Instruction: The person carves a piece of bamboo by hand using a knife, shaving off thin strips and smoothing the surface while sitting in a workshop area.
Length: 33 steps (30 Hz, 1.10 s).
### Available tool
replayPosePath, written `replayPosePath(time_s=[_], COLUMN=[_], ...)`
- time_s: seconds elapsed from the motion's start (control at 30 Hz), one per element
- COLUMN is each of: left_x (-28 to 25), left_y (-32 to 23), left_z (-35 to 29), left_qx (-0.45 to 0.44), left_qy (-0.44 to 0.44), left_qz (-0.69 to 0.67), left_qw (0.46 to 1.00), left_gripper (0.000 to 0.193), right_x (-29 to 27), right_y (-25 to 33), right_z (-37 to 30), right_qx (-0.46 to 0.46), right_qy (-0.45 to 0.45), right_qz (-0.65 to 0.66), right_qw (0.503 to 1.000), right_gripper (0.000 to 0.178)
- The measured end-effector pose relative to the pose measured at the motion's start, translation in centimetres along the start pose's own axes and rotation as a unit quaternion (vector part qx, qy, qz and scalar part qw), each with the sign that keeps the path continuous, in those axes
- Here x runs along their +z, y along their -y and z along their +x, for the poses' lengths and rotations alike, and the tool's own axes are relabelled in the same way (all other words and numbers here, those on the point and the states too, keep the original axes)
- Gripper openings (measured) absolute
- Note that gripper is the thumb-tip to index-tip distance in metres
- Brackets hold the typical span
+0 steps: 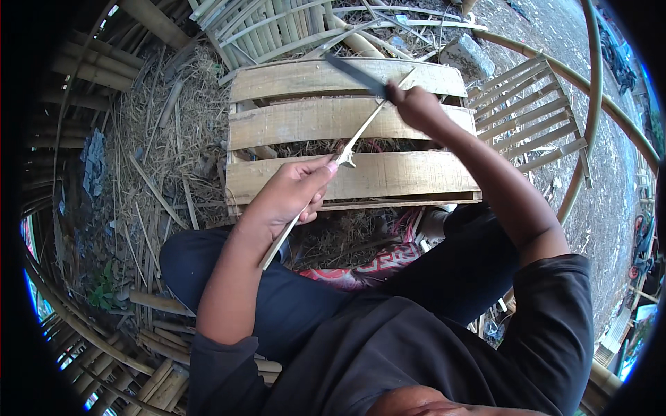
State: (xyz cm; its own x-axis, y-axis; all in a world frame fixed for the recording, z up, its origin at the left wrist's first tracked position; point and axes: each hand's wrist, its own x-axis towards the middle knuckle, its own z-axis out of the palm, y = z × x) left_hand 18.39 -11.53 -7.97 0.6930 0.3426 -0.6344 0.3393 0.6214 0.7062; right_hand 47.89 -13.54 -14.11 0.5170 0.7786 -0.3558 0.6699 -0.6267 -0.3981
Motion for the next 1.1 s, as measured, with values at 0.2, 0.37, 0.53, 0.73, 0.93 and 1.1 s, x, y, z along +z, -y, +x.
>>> replayPosePath(time_s=[0.2,0.37,0.53,0.73,0.93,1.1], left_x=[0.2,1.7,1.6,1.5,1.8,1.3], left_y=[-0.6,-0.1,0.4,0.3,0.0,1.5], left_z=[-0.2,0.1,-0.2,-0.1,-0.2,0.6], left_qx=[-0.021,0.073,0.093,0.080,0.067,0.060], left_qy=[-0.007,-0.037,-0.041,-0.052,-0.040,-0.056], left_qz=[0.001,0.132,0.177,0.190,0.155,0.152], left_qw=[1.000,0.988,0.979,0.977,0.985,0.985], left_gripper=[0.037,0.042,0.052,0.053,0.055,0.055], right_x=[0.3,-2.8,-1.1,0.5,-0.4,-0.1], right_y=[2.9,-2.5,-1.6,0.3,-1.1,0.5], right_z=[-3.3,1.6,0.1,-2.7,-0.4,-3.5], right_qx=[-0.017,0.049,0.040,-0.021,0.004,-0.007], right_qy=[0.023,0.020,0.004,0.021,0.026,0.057], right_qz=[0.010,-0.008,-0.034,-0.021,0.034,0.040], right_qw=[1.000,0.999,0.999,0.999,0.999,0.998], right_gripper=[0.075,0.075,0.078,0.079,0.081,0.077])
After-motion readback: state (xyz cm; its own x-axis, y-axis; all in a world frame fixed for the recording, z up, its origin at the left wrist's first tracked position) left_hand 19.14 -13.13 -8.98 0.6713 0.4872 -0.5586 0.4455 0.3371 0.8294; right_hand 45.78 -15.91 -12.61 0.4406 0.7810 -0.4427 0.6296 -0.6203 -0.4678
